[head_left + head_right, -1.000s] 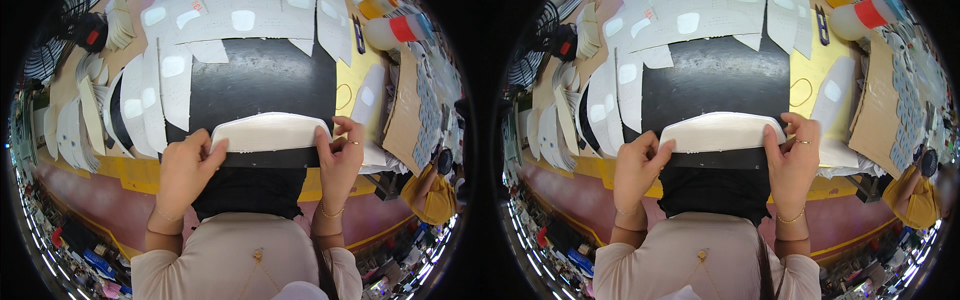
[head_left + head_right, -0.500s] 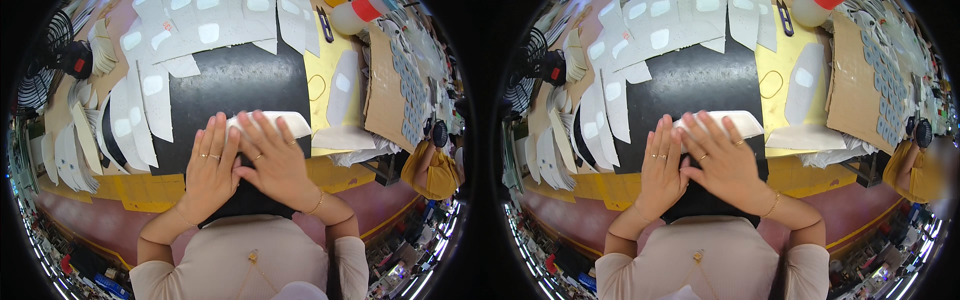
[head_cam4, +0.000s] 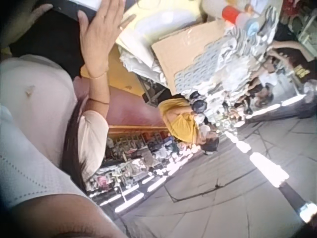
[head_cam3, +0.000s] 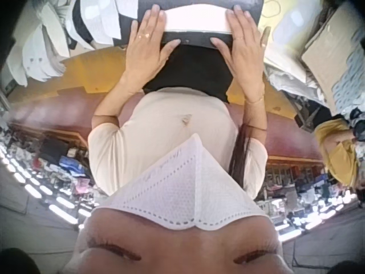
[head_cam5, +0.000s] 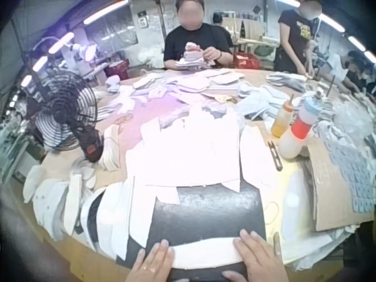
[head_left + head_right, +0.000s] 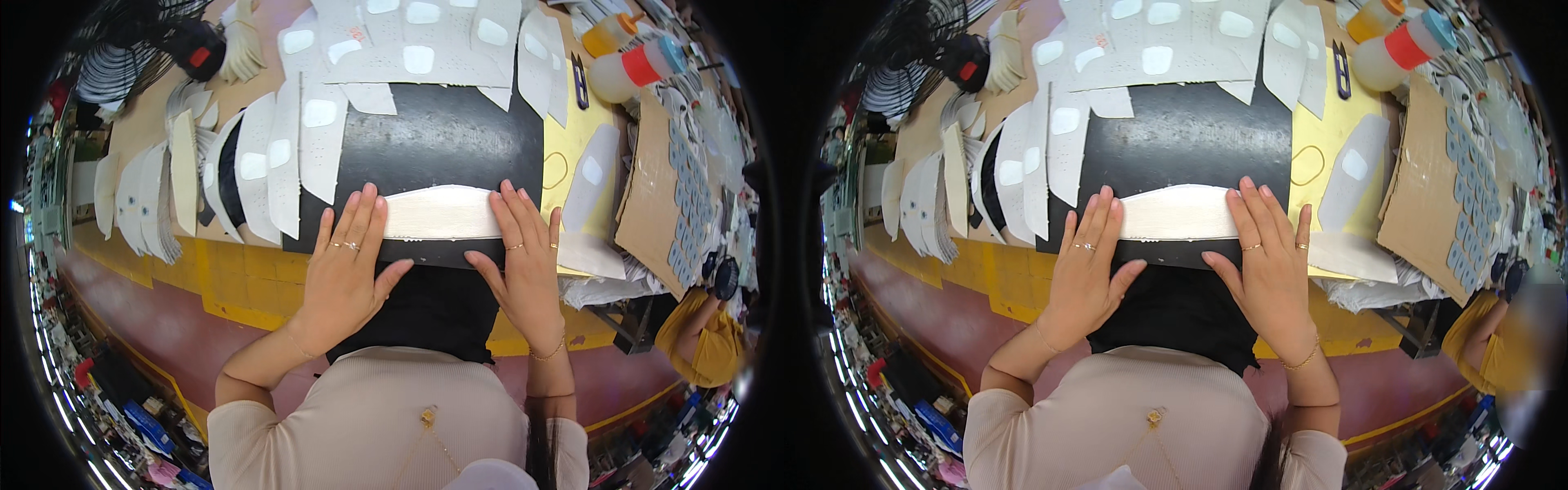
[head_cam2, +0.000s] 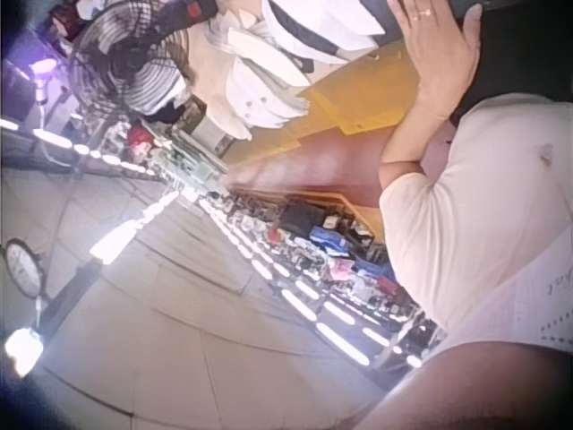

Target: The person applies glue from a squeeze bottle onto white fabric pieces laid on a table, then folds and presses them to bond. The person handles multiple pieces one at a time, aligning edges and smoothing them down.

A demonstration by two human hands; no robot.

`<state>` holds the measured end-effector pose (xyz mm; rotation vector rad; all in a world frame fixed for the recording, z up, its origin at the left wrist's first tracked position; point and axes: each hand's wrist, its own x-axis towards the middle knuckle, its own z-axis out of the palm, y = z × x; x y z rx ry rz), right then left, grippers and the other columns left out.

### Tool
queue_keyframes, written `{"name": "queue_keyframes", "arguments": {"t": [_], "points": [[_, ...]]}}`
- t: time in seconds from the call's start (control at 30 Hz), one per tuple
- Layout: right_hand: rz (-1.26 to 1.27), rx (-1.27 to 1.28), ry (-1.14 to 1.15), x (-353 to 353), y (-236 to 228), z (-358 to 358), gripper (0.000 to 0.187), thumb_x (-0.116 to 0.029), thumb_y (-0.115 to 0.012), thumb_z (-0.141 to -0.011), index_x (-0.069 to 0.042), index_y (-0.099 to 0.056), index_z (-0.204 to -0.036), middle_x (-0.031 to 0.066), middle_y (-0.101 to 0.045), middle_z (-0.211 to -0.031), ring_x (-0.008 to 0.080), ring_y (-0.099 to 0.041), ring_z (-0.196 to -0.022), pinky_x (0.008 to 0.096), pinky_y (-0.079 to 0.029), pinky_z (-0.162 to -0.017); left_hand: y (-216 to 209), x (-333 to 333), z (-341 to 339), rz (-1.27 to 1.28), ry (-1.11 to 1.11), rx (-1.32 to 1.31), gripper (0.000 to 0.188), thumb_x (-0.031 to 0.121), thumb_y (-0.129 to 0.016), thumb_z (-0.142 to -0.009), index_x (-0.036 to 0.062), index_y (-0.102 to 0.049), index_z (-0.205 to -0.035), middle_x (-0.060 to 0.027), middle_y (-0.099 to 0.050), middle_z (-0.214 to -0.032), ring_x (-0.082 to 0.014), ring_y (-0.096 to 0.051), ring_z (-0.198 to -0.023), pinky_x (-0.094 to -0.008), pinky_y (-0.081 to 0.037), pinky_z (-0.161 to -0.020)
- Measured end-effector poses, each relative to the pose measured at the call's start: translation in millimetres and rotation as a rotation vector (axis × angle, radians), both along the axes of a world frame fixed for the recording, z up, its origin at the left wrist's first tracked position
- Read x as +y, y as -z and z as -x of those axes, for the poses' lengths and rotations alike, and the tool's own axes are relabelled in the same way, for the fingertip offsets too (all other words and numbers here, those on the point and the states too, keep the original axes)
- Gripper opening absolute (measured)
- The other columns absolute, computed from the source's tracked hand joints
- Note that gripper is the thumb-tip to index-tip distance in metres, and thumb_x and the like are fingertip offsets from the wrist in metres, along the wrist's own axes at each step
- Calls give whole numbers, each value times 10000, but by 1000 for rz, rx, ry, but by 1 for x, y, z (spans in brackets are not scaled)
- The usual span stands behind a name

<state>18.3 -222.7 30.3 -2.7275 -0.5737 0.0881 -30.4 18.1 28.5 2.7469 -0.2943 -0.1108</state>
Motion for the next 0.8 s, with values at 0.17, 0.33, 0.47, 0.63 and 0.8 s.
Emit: {"name": "queue_keyframes", "arguments": {"t": [0.17,0.33,0.47,0.63,0.8], "points": [[-222,-210,30,30,-7,-8,498,-183,-770,-789,-74,-605,-1246,118,-506,-1379,347,-481,-1240,515,-308,-1107,-8,1,-5,158,-204,-120,664,238,-741,-855,-54,-458,-1381,-231,-456,-1372,-374,-430,-1266,-483,-344,-1057],[-385,-142,-214,59,-6,-7,503,-98,-755,-775,-77,-612,-1257,105,-533,-1313,321,-506,-1129,440,-420,-968,-3,-1,0,193,-255,-157,551,180,-792,-789,44,-606,-1290,-119,-557,-1201,-294,-482,-1108,-406,-375,-971],[-408,-87,-215,64,3,-14,506,-56,-720,-793,-104,-607,-1284,99,-521,-1324,322,-494,-1137,444,-397,-974,1,-4,3,308,-277,-201,329,100,-770,-790,78,-674,-1104,-54,-587,-1136,-244,-507,-1077,-373,-374,-929],[-375,-117,-256,63,6,-12,422,-9,-692,-772,-107,-647,-1180,94,-530,-1314,341,-490,-1176,439,-369,-1000,13,0,5,435,-24,-306,299,6,-715,-779,89,-637,-1055,-69,-643,-1162,-253,-595,-1087,-398,-390,-916],[-753,-45,-188,42,1,-16,213,-2,-684,-741,-93,-629,-926,88,-620,-1144,323,-545,-1153,451,-412,-979,12,-2,4,411,50,-276,353,97,-711,-826,71,-604,-1161,-81,-623,-1129,-245,-584,-1124,-430,-405,-947]]}}
